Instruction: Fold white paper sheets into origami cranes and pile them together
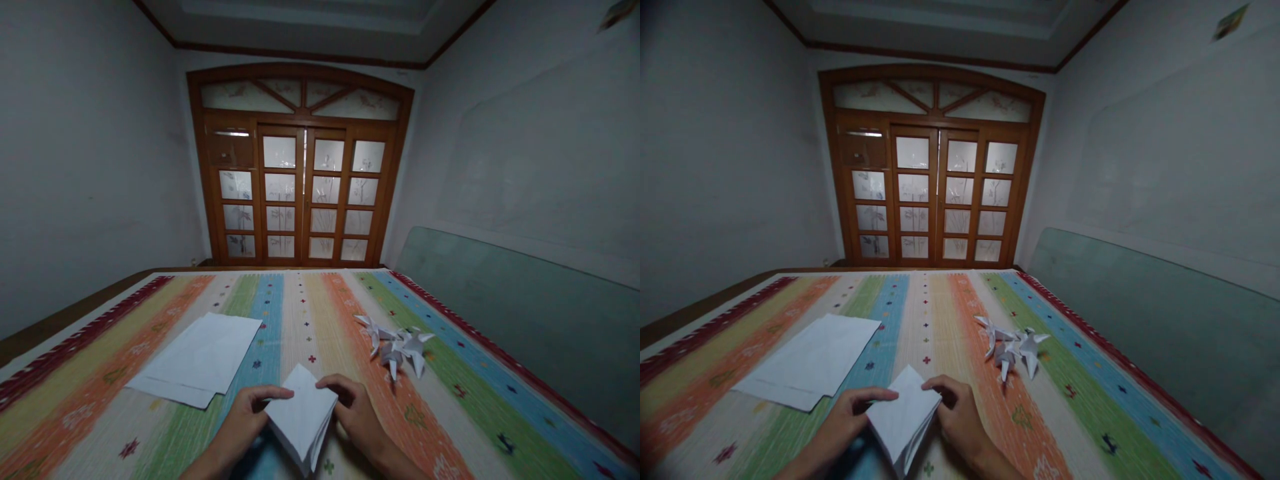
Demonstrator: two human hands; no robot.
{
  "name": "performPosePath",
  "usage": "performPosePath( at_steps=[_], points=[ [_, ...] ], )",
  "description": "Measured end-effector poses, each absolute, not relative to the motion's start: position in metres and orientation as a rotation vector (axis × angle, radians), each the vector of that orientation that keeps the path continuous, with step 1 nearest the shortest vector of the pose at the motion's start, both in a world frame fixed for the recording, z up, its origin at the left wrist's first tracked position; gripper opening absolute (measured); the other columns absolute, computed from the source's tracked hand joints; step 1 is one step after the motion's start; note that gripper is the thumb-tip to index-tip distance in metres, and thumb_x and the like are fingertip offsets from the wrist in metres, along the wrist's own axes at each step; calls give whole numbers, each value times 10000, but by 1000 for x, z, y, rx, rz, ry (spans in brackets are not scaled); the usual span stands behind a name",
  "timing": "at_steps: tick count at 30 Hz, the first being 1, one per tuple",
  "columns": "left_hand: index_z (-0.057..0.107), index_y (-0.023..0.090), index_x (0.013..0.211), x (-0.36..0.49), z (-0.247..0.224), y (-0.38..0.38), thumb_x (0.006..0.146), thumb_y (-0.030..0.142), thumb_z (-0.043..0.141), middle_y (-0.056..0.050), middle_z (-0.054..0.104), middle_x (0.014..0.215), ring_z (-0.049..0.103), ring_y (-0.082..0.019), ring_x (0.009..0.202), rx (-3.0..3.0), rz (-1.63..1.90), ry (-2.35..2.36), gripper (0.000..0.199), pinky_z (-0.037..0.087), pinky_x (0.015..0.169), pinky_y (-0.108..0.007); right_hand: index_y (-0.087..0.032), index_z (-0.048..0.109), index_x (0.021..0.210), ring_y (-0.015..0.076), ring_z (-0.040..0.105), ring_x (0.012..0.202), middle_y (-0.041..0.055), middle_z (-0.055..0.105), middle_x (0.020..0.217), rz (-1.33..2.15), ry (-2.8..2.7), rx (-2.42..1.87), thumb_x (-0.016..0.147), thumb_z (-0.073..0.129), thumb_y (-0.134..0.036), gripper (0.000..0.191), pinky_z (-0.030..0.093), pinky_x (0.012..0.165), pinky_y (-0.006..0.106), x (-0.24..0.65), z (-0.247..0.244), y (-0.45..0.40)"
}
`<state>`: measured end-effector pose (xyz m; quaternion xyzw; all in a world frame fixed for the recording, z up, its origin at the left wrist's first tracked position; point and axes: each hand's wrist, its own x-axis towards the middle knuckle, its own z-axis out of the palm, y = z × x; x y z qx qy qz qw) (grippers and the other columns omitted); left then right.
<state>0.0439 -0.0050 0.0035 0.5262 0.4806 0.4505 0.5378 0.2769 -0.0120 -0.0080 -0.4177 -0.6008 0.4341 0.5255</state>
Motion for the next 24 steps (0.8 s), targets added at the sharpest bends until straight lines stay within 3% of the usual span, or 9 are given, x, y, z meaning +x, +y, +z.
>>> performPosePath(
  at_steps=[4,7,16,20,24],
  points=[
    [862,224,912,41,6,-5,713,260,672,-86,809,925,720,-263,821,1571,978,1077,278,547,691,-314,-189,784,946,260,737,869,89,799,925,955,-1555,-995,791,615,-210,231,548,762,337,281,-8,-11],
    [854,260,989,37,8,-4,798,204,608,-74,786,915,704,-250,870,1874,933,1076,316,533,784,-341,-197,791,948,257,733,898,92,796,932,793,-1743,-1004,812,548,-158,281,544,832,368,286,-9,-10],
    [795,303,1128,20,-4,4,771,-21,559,-73,731,1143,621,-279,1123,2453,810,1094,537,502,1012,-463,-195,765,969,261,668,1021,113,729,1064,375,-2128,-1127,785,572,-34,311,546,906,400,295,-10,-12],
    [647,340,1369,13,-13,6,860,-27,501,-56,650,1414,539,-291,1324,2653,701,979,644,483,1099,-502,-174,756,1051,320,585,1267,141,711,1281,233,-2322,-1034,801,566,-18,350,501,1062,497,297,-6,-14],
    [409,335,1561,11,-22,4,900,-18,473,-24,489,1586,416,-282,1474,2747,574,902,752,422,1183,-498,-168,680,1303,324,504,1404,119,663,1406,267,-2462,-983,835,542,-15,512,445,1161,510,295,-2,-18]
  ],
)
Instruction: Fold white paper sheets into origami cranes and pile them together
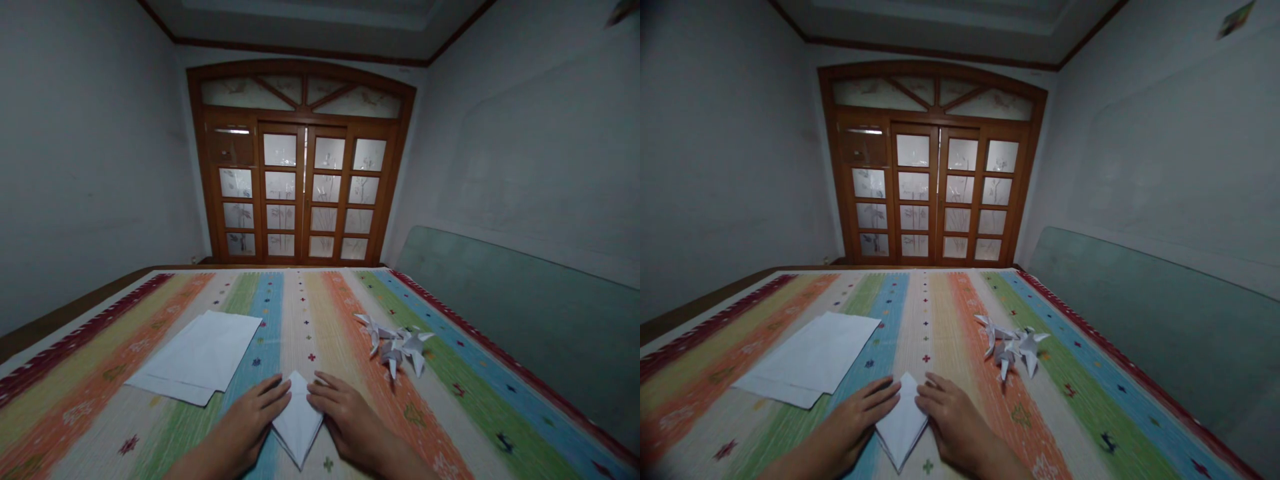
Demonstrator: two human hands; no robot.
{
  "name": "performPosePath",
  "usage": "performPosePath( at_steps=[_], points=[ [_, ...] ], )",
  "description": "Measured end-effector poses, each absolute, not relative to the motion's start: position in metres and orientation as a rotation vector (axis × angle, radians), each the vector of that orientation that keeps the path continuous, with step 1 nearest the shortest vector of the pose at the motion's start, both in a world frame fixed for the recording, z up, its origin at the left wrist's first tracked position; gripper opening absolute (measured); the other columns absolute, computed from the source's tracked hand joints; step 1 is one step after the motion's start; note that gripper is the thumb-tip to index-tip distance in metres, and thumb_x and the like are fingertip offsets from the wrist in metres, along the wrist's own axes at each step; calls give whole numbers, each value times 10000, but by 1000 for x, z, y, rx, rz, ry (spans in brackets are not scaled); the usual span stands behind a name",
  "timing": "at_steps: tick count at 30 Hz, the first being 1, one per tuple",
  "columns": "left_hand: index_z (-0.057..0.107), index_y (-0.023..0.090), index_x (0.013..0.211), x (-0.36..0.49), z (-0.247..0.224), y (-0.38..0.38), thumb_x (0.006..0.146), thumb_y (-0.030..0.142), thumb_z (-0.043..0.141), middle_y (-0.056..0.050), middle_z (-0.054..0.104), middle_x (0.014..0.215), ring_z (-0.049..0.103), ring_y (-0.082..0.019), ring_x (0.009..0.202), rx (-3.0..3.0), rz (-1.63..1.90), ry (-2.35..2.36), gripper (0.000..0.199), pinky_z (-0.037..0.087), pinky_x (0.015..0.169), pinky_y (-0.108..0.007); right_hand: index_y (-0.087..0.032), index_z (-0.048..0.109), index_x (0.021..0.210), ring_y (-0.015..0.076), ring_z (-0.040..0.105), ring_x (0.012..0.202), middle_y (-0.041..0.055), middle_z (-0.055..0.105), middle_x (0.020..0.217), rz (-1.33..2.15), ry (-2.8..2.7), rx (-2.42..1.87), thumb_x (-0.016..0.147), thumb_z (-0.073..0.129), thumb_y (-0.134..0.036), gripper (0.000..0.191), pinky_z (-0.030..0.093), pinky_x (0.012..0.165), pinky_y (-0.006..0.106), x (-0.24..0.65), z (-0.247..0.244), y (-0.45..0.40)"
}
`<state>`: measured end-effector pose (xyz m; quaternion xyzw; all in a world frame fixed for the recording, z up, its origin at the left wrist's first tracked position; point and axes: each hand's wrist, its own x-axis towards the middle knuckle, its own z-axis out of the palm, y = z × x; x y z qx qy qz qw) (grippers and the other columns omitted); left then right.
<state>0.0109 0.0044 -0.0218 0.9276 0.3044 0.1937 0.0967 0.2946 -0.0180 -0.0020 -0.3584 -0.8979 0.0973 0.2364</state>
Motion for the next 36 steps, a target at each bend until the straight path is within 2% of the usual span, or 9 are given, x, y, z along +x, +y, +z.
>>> performPosePath(
  at_steps=[3,6,10,14,18,23,26,32,36],
  points=[
    [284,348,1610,10,-20,1,942,47,514,-20,417,1625,394,-289,1491,2754,503,898,768,393,1201,-508,-172,595,1429,332,491,1422,119,606,1470,323,-2509,-1012,850,547,-41,595,435,1175,516,293,1,-21],
    [236,351,1620,10,-14,-4,1000,145,542,-28,371,1643,396,-291,1488,2744,499,879,722,370,1209,-506,-187,549,1476,332,474,1437,117,548,1520,373,-2537,-1047,899,532,-87,586,418,1186,525,293,4,-22],
    [169,362,1627,11,-12,-8,999,209,608,-26,280,1672,344,-290,1511,2717,513,873,782,322,1232,-489,-258,433,1553,297,392,1491,80,431,1599,470,-2535,-1055,963,539,-167,606,330,1238,507,298,6,-22],
    [155,360,1628,10,-16,-7,1021,242,584,-31,240,1684,305,-291,1526,2696,427,907,752,317,1229,-508,-308,308,1599,280,272,1542,47,306,1656,554,-2563,-1052,996,552,-233,654,234,1272,511,302,7,-22],
    [210,354,1620,9,-18,-3,1031,232,556,-34,294,1668,347,-277,1510,2686,469,905,694,340,1217,-498,-322,279,1604,293,248,1548,47,297,1661,612,-2571,-1070,1029,527,-289,627,210,1273,535,300,12,-23],
    [443,342,1538,9,-17,2,1053,208,486,-26,484,1578,466,-250,1448,2616,626,904,505,393,1192,-476,-286,366,1578,325,295,1531,85,359,1633,657,-2521,-1070,1003,592,-405,628,240,1257,553,301,15,-22],
    [524,333,1489,9,-18,3,1055,234,481,-25,555,1527,495,-250,1429,2560,680,907,446,406,1185,-479,-262,445,1542,334,334,1516,103,428,1598,684,-2476,-1078,982,616,-459,618,260,1243,573,302,12,-21],
    [668,346,1358,11,-16,3,1034,308,510,-22,692,1384,553,-281,1378,2374,759,991,363,445,1151,-489,-224,677,1343,335,511,1400,117,664,1403,563,-2321,-1104,993,576,-316,376,389,1165,581,299,-5,-17],
    [785,351,1178,17,-6,3,961,284,586,-44,782,1219,674,-299,1218,2234,804,1081,302,526,1049,-456,-231,771,1176,318,616,1278,105,764,1236,573,-2206,-1118,997,542,-242,290,473,1085,527,295,-7,-14]
  ],
)
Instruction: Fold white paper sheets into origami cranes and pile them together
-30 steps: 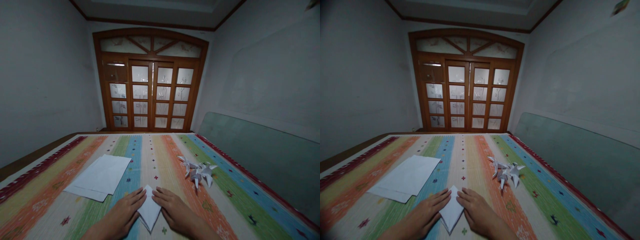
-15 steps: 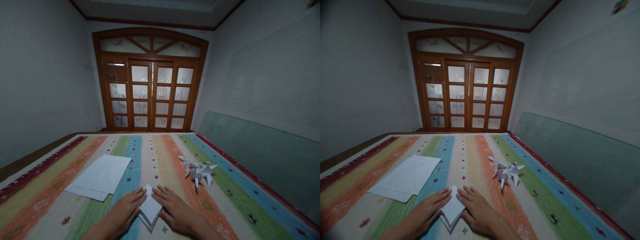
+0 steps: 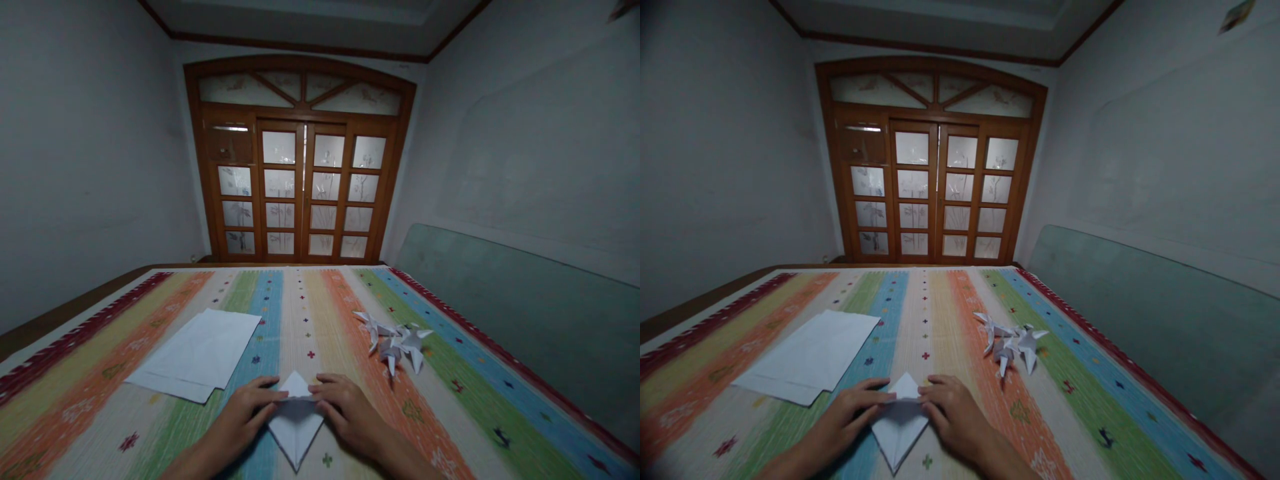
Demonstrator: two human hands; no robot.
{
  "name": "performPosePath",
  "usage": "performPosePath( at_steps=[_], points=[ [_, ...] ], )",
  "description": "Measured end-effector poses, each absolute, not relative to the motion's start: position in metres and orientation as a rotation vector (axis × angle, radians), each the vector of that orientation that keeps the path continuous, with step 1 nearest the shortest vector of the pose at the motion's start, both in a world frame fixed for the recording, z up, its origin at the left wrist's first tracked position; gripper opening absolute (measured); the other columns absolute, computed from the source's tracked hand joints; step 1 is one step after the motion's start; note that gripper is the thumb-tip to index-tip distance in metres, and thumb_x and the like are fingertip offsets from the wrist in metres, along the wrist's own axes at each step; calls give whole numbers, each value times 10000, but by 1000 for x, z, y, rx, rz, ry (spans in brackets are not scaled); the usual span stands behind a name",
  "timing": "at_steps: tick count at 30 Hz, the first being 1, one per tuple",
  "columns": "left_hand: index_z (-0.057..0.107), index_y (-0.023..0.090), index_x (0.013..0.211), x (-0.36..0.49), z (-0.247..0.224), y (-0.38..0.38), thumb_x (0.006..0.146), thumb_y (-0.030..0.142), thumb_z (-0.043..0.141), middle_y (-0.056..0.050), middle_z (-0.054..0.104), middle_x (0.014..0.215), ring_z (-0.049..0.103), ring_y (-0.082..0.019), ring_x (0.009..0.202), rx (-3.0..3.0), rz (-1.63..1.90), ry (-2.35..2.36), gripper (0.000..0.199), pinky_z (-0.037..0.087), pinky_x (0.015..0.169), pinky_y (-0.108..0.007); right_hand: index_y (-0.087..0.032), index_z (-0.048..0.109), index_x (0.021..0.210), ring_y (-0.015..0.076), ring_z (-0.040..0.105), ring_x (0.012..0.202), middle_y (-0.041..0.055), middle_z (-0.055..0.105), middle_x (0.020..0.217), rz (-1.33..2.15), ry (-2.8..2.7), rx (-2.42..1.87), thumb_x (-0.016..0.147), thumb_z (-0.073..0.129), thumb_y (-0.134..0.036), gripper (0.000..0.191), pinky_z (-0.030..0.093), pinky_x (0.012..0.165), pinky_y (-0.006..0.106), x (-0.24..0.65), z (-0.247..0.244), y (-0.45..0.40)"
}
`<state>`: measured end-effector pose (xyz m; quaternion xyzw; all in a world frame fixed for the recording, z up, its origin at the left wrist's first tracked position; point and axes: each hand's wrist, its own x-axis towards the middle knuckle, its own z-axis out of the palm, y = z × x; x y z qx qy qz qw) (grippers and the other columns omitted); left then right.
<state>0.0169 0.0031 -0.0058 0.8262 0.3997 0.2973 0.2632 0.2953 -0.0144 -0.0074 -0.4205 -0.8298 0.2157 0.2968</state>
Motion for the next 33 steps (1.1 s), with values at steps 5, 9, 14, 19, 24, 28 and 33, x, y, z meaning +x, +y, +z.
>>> performPosePath(
  at_steps=[5,9,14,19,24,28,33],
  points=[
    [834,295,1076,26,10,-1,900,316,621,-71,824,1001,753,-277,921,2048,922,1205,277,579,866,-364,-209,816,929,276,713,1029,111,801,999,569,-2068,-1161,947,608,-225,210,547,912,399,291,-3,-13],
    [845,265,1032,30,10,-3,856,313,635,-63,836,986,758,-297,929,1908,977,1239,278,572,866,-363,-177,798,834,250,727,843,114,781,889,607,-1908,-1223,910,637,-244,190,553,777,344,288,-7,-11],
    [824,221,1064,36,5,-4,860,354,626,-55,828,892,748,-274,811,1859,999,1280,314,557,769,-323,-178,768,976,245,723,814,97,779,891,705,-1772,-1266,900,614,-271,195,536,742,323,285,-11,-11],
    [802,192,1043,39,1,-2,834,366,617,-57,785,821,711,-256,748,1812,1054,1292,329,534,695,-310,-189,621,902,200,676,697,25,703,743,771,-1731,-1242,877,594,-234,58,474,643,264,282,-11,-10],
    [797,183,967,40,-4,-1,795,352,633,-39,673,763,662,-238,705,1827,1172,1318,291,508,653,-303,-220,503,811,175,591,604,-16,602,664,718,-1731,-1267,862,567,-222,81,397,567,244,280,-11,-12],
    [789,179,973,43,-6,-1,800,325,614,-17,634,704,620,-223,647,1854,1165,1323,286,466,625,-294,-212,525,843,178,597,634,5,616,719,665,-1748,-1257,872,540,-202,34,404,590,249,274,-13,-15],
    [775,174,990,46,-8,-4,804,330,627,-38,660,764,644,-240,704,1829,1156,1271,284,477,652,-303,-201,554,841,176,582,641,13,611,733,579,-1770,-1255,882,505,-169,70,398,605,255,270,-15,-19]
  ],
)
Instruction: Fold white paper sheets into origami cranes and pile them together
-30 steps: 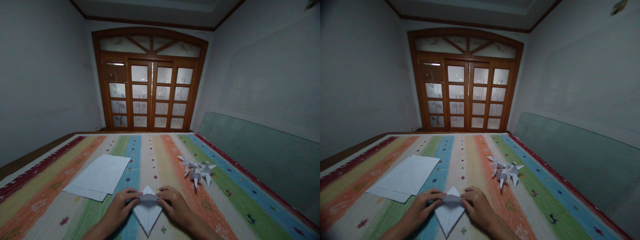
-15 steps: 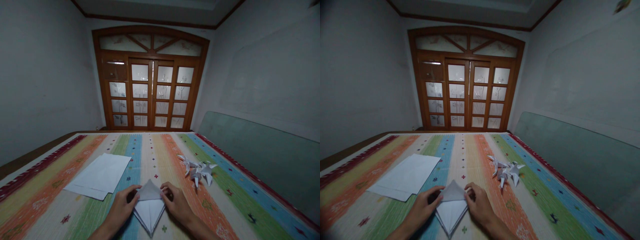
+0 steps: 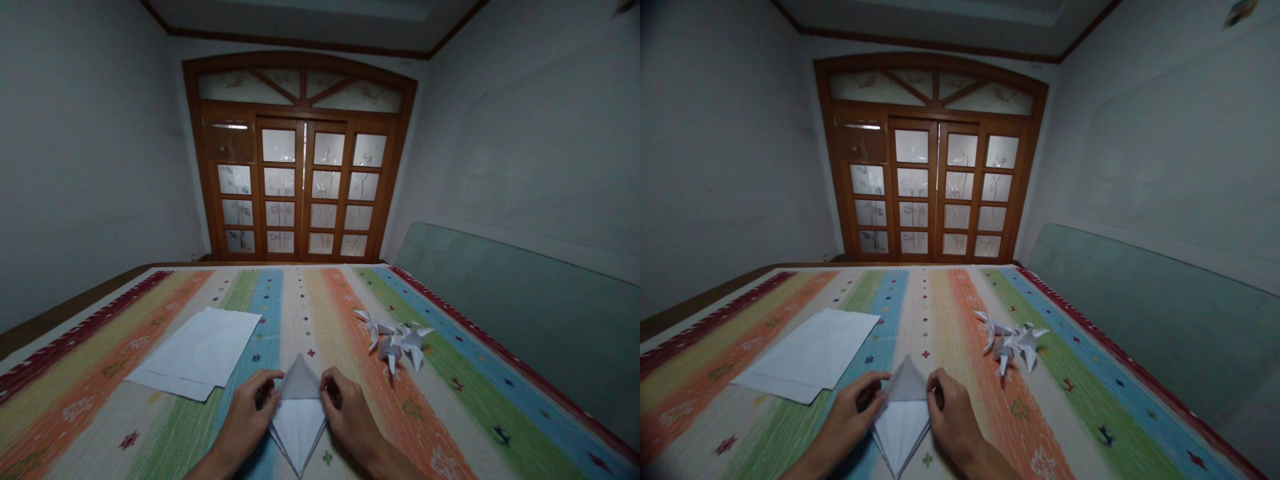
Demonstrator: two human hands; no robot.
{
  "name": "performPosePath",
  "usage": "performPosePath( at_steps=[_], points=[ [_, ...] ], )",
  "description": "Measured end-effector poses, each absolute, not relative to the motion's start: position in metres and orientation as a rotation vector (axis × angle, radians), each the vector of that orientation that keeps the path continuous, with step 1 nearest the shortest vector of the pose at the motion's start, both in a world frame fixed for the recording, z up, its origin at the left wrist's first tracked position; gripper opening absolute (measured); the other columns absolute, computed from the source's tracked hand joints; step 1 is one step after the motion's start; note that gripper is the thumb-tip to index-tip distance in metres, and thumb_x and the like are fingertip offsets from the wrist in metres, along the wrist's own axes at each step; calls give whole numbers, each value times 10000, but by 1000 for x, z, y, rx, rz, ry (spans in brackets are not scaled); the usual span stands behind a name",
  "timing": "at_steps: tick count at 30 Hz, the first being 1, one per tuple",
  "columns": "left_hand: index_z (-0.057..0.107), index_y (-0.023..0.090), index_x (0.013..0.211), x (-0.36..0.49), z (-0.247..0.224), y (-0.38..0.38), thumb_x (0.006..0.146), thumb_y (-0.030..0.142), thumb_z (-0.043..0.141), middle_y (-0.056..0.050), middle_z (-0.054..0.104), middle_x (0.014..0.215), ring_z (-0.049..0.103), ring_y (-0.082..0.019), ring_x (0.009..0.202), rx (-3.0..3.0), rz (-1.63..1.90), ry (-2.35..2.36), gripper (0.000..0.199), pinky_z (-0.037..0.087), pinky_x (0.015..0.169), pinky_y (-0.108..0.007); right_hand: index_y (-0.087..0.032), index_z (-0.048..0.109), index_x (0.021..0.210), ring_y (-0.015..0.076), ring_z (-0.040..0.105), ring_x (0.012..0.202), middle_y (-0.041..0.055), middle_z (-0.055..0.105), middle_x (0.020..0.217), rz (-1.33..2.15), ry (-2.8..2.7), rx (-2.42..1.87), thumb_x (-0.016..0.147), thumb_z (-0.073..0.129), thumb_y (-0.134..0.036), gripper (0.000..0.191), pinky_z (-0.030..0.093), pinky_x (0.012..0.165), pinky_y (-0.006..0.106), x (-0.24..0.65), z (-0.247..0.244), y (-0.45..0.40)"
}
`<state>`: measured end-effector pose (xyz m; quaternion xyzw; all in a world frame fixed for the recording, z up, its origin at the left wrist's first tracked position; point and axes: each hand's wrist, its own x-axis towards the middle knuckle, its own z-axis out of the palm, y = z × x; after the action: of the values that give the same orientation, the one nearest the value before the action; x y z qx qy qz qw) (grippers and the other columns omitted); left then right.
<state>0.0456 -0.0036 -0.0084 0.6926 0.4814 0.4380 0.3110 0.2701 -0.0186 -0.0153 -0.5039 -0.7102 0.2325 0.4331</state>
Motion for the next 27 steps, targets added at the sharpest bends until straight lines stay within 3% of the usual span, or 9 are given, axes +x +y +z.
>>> performPosePath(
  at_steps=[7,14,18,27],
  points=[
    [776,195,1062,41,-5,-6,912,440,548,-58,717,869,664,-269,852,1689,1150,1184,367,499,781,-343,-173,655,938,219,658,737,63,690,825,595,-1748,-1243,927,523,-242,149,472,677,291,273,-11,-20],
    [758,173,1069,42,-10,0,790,374,660,-53,694,898,620,-202,667,1541,1157,1130,358,474,600,-279,-172,736,1029,256,712,965,111,763,998,666,-1727,-1124,953,457,-223,294,512,878,348,276,-5,-21],
    [757,174,1045,43,-10,2,772,361,673,-59,704,910,608,-193,644,1537,1143,1142,341,469,604,-286,-180,754,1056,256,713,953,110,764,1003,701,-1725,-1125,921,483,-196,303,524,860,347,276,-5,-20],
    [773,196,1004,46,0,-4,836,351,631,-88,720,945,651,-261,833,1766,1083,1155,269,486,749,-342,-183,747,1112,247,705,883,104,761,998,794,-1700,-1120,886,564,-223,294,533,825,347,276,-4,-18]
  ],
)
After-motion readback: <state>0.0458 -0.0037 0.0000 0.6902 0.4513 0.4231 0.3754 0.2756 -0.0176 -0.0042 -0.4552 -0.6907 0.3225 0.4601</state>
